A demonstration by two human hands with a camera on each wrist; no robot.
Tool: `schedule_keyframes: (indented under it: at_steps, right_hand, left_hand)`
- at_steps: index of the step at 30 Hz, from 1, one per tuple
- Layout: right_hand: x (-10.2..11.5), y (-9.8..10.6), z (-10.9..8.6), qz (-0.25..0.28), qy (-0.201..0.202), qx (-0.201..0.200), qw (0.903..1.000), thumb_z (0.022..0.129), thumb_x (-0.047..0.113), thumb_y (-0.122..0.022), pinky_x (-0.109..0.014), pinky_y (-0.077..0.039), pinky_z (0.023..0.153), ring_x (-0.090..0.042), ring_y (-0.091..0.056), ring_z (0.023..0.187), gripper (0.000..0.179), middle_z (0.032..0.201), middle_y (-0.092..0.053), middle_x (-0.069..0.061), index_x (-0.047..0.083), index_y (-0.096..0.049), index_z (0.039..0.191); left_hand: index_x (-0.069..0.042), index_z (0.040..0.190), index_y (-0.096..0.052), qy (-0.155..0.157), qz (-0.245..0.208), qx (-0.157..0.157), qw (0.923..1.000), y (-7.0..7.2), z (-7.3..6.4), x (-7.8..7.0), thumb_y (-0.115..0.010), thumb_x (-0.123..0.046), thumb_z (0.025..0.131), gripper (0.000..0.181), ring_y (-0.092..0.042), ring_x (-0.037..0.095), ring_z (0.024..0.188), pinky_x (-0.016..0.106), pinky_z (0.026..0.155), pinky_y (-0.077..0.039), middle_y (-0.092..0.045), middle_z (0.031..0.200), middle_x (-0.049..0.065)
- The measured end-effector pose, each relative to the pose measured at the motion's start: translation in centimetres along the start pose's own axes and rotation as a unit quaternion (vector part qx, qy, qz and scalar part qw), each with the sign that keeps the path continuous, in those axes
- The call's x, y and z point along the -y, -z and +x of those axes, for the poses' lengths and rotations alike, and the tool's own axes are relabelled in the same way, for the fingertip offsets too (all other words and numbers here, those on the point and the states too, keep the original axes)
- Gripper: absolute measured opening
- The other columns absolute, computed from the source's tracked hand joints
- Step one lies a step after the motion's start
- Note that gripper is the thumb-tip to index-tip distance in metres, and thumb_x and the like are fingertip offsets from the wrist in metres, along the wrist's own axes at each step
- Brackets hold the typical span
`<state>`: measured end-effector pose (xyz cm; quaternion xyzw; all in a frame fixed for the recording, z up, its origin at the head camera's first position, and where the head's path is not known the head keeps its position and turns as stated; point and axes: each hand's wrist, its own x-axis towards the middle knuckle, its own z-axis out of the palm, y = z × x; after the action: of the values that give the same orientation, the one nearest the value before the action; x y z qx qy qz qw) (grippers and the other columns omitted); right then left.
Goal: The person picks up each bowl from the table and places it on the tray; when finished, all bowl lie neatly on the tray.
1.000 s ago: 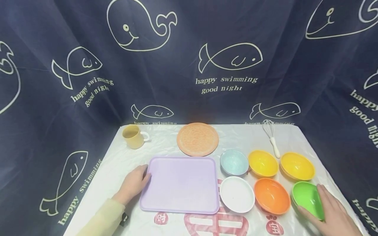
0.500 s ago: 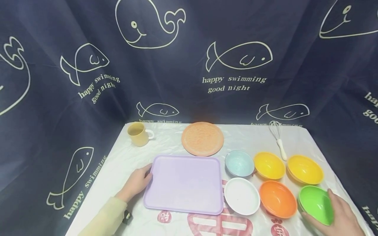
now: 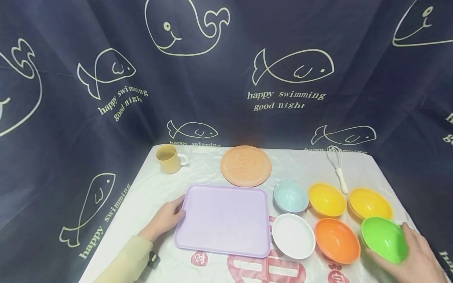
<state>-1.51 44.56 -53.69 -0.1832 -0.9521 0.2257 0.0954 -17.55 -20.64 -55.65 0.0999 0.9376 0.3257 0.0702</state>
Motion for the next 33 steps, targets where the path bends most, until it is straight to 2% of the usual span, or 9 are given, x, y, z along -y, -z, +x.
schedule_keyframes:
  at_steps: [4,7,8,11,13,14,15,25,33]
  right_hand:
    - [2.9,1.7,1.5,0.004,0.055,0.011,0.9984,0.076,0.047,-0.091,-0.08,-0.012,0.115,-0.064,-0.016,0.144,0.135,0.16,-0.01,-0.043,-0.002,-0.001,0.164]
    - [5.7,2.3,3.0,0.041,0.143,0.007,0.9888,0.073,0.039,-0.095,-0.042,-0.011,0.127,-0.057,-0.033,0.134,0.123,0.152,-0.031,-0.041,0.0,-0.023,0.164]
    - [6.9,2.4,3.3,0.05,0.166,0.007,0.9848,0.072,0.036,-0.096,-0.039,-0.012,0.125,-0.056,-0.035,0.131,0.119,0.15,-0.034,-0.04,0.0,-0.027,0.162]
    - [11.0,2.0,4.1,0.052,0.211,0.019,0.9759,0.068,0.037,-0.099,-0.046,-0.027,0.122,-0.053,-0.04,0.124,0.119,0.144,-0.042,-0.035,-0.001,-0.033,0.16]
    - [13.9,1.4,4.3,0.036,0.222,0.036,0.9737,0.068,0.043,-0.097,-0.074,-0.036,0.107,-0.058,-0.039,0.127,0.126,0.147,-0.038,-0.037,-0.004,-0.027,0.161]
    - [15.4,1.0,4.4,0.031,0.231,0.044,0.9716,0.068,0.046,-0.097,-0.083,-0.037,0.095,-0.06,-0.04,0.127,0.129,0.149,-0.037,-0.038,-0.006,-0.024,0.161]
    - [16.8,0.6,4.6,0.026,0.243,0.051,0.9685,0.067,0.049,-0.097,-0.083,-0.04,0.091,-0.059,-0.042,0.126,0.131,0.149,-0.038,-0.037,-0.007,-0.024,0.161]
    - [28.4,-6.1,5.3,0.049,0.345,0.131,0.9282,0.068,0.052,-0.095,-0.067,-0.053,0.097,-0.046,-0.056,0.126,0.124,0.15,-0.046,-0.026,-0.007,-0.033,0.157]
    - [35.9,-12.0,3.8,0.057,0.397,0.186,0.8969,0.063,0.048,-0.097,-0.055,-0.045,0.113,-0.043,-0.048,0.137,0.124,0.152,-0.044,-0.026,-0.01,-0.037,0.155]
  left_hand:
    - [0.006,0.153,-0.045,0.0,0.0,0.002,1.0,0.0,0.0,0.1,-0.06,-0.014,0.096,0.062,-0.053,0.04,0.137,0.052,0.116,-0.041,-0.057,0.146,0.022]
    - [0.005,0.154,-0.045,-0.001,0.0,0.003,1.0,0.1,0.0,0.3,-0.06,-0.015,0.097,0.062,-0.053,0.039,0.137,0.052,0.117,-0.04,-0.057,0.147,0.022]
    - [0.005,0.154,-0.045,-0.001,-0.001,0.004,1.0,0.1,0.0,0.3,-0.06,-0.015,0.097,0.062,-0.052,0.039,0.138,0.052,0.117,-0.04,-0.057,0.148,0.022]
    - [0.005,0.154,-0.045,-0.006,-0.005,0.005,1.0,0.2,0.0,0.4,-0.061,-0.014,0.097,0.062,-0.052,0.04,0.137,0.053,0.117,-0.041,-0.057,0.147,0.022]
    - [0.006,0.153,-0.045,-0.01,-0.009,0.006,0.9999,0.4,-0.1,0.4,-0.061,-0.013,0.097,0.062,-0.053,0.041,0.137,0.053,0.116,-0.041,-0.057,0.146,0.023]
    - [0.005,0.153,-0.045,-0.009,-0.012,0.006,0.9999,0.4,-0.1,0.4,-0.061,-0.013,0.097,0.062,-0.053,0.04,0.136,0.053,0.117,-0.041,-0.057,0.146,0.023]
    - [0.005,0.153,-0.046,-0.009,-0.013,0.006,0.9999,0.4,-0.2,0.4,-0.061,-0.013,0.097,0.061,-0.053,0.04,0.136,0.053,0.116,-0.041,-0.058,0.146,0.023]
    - [0.006,0.152,-0.047,-0.017,-0.016,0.008,0.9997,0.3,-0.1,0.4,-0.061,-0.014,0.098,0.059,-0.054,0.04,0.136,0.053,0.116,-0.041,-0.058,0.145,0.024]
    - [0.006,0.152,-0.047,-0.008,-0.012,0.01,0.9999,0.4,-0.4,0.5,-0.061,-0.013,0.097,0.059,-0.052,0.04,0.138,0.054,0.117,-0.04,-0.057,0.146,0.024]
